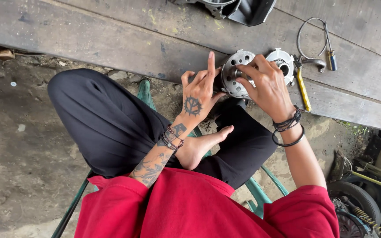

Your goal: Cleaning a motorcycle clutch basket with a brush and then assembling the clutch plates and hub.

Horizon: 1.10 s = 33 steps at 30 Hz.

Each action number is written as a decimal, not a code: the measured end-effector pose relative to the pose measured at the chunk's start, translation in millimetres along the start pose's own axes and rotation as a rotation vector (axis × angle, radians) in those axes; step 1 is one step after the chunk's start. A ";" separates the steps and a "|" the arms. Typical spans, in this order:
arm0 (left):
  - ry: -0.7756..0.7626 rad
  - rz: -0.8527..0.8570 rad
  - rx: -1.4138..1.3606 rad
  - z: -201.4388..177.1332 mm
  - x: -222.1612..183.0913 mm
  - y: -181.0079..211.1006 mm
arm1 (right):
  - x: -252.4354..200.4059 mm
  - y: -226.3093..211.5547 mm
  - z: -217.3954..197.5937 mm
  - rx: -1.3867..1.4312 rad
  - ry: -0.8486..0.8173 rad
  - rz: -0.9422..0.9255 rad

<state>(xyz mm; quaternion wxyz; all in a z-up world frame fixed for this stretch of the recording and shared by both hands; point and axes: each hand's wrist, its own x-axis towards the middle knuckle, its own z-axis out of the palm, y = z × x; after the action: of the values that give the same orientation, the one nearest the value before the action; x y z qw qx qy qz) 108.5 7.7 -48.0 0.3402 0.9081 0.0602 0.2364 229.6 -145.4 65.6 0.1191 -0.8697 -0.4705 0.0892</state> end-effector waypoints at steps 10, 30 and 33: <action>-0.028 0.004 0.032 -3.8 0.0 0.6 | -1.7 -5.5 0.7 0.052 -0.004 0.107; -0.284 0.097 -0.216 -23.6 35.9 1.2 | -28.3 1.8 40.3 0.406 0.456 0.243; -0.266 0.009 -0.355 -29.2 35.8 4.4 | -33.2 0.4 49.5 0.412 0.505 0.237</action>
<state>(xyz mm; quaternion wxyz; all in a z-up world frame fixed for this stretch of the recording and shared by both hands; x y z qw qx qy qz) 126.0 31.2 -12.1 0.4985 0.8575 -0.0319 0.1232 198.7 -167.4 19.5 0.3938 -0.8705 -0.2942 -0.0224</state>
